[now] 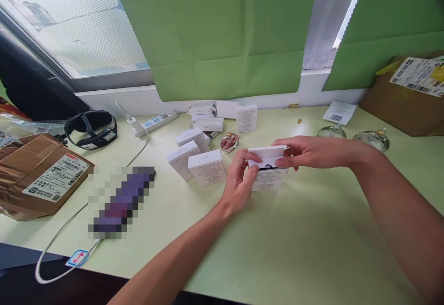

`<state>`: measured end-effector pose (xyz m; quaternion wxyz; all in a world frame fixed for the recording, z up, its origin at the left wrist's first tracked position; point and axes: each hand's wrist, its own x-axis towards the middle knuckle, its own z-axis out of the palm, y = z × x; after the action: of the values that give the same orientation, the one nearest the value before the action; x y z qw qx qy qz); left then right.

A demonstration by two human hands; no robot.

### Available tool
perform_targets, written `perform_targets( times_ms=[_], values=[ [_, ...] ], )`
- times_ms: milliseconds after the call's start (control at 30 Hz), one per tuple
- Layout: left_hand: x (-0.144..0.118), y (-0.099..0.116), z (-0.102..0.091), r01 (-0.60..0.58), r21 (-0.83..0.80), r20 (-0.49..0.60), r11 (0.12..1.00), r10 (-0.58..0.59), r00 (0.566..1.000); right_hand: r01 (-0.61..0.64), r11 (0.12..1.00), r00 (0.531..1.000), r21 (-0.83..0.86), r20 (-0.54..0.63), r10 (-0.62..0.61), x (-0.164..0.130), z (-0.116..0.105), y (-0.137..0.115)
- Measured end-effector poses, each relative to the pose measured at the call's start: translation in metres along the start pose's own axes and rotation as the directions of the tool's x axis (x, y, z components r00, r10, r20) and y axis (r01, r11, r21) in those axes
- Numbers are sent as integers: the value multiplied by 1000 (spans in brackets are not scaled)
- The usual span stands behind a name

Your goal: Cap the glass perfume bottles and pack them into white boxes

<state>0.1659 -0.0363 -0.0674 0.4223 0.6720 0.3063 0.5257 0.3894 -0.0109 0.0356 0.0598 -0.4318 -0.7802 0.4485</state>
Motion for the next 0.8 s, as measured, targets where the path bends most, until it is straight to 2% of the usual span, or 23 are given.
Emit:
perform_targets(
  times_ms=[133, 233, 367, 467, 600, 800],
  values=[
    [-1, -1, 5, 26, -114, -74, 993, -34, 997, 9, 1000, 1000, 1, 0, -9, 2, 0, 1],
    [-2, 0, 7, 47, -161, -75, 986, -60, 995, -16, 998, 998, -62, -62, 12, -1, 1, -4],
    [-2, 4, 4, 71, -45, -3, 996, -71, 997, -64, 984, 992, -168, -118, 44, -9, 1, -14],
    [0, 7, 2, 53, 42, 15, 998, -54, 998, -37, 983, 989, -181, -150, 10, -11, 1, -17],
    [1, 8, 1, 16, 55, 23, 998, -17, 1000, -28, 973, 990, -228, -143, -4, -10, 1, -16],
    [1, 7, 0, 35, 50, 33, 998, -37, 999, -20, 970, 990, -243, -142, -15, -9, 2, -15]
  ],
)
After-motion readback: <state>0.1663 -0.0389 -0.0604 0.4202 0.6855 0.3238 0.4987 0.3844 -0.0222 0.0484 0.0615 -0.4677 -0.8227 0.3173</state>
